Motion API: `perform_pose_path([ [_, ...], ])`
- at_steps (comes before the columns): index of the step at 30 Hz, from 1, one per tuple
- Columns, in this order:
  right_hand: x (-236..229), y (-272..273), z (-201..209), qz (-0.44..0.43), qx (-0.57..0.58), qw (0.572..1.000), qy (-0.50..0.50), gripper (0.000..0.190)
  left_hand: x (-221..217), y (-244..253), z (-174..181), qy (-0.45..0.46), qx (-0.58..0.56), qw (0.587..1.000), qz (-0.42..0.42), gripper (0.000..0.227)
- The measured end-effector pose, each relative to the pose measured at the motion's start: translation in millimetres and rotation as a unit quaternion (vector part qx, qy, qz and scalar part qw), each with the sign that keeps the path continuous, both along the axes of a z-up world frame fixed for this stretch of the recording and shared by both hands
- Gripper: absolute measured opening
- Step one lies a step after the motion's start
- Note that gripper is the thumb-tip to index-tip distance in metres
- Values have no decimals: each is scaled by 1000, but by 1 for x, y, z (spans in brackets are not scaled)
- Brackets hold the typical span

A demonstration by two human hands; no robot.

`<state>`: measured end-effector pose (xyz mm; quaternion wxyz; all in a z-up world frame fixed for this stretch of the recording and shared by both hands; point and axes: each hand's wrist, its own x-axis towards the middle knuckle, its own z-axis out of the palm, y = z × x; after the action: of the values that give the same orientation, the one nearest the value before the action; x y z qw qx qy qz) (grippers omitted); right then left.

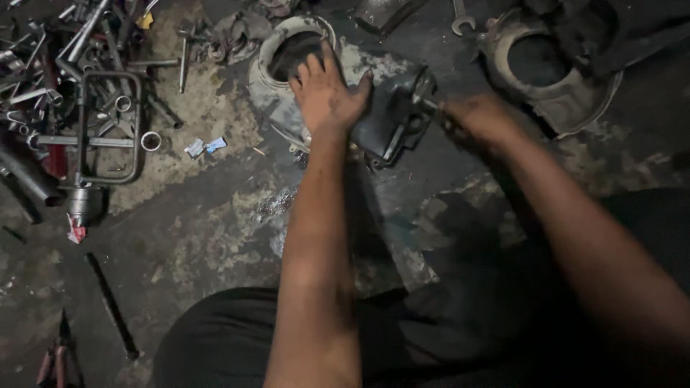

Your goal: The person uses a screwdriver to remove screws from a large, dirty engine component on the floor, handling small metal pieces and wiping parts with a cloth.

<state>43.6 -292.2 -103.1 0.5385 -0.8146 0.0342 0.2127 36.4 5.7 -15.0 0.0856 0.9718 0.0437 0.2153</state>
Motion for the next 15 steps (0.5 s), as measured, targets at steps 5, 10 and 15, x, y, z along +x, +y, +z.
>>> perform_pose_path([
  [5, 0, 9, -32, 16, -84, 989, -121, 39, 2, -5, 10, 71, -30, 997, 17, 101],
  [10, 2, -5, 6, -74, 136, 978, 143, 40, -2, -5, 18, 104, -30, 994, 21, 100],
  [15, 7, 5, -42, 18, -157, 985, -64, 49, -3, -6, 18, 72, -37, 997, 18, 101],
])
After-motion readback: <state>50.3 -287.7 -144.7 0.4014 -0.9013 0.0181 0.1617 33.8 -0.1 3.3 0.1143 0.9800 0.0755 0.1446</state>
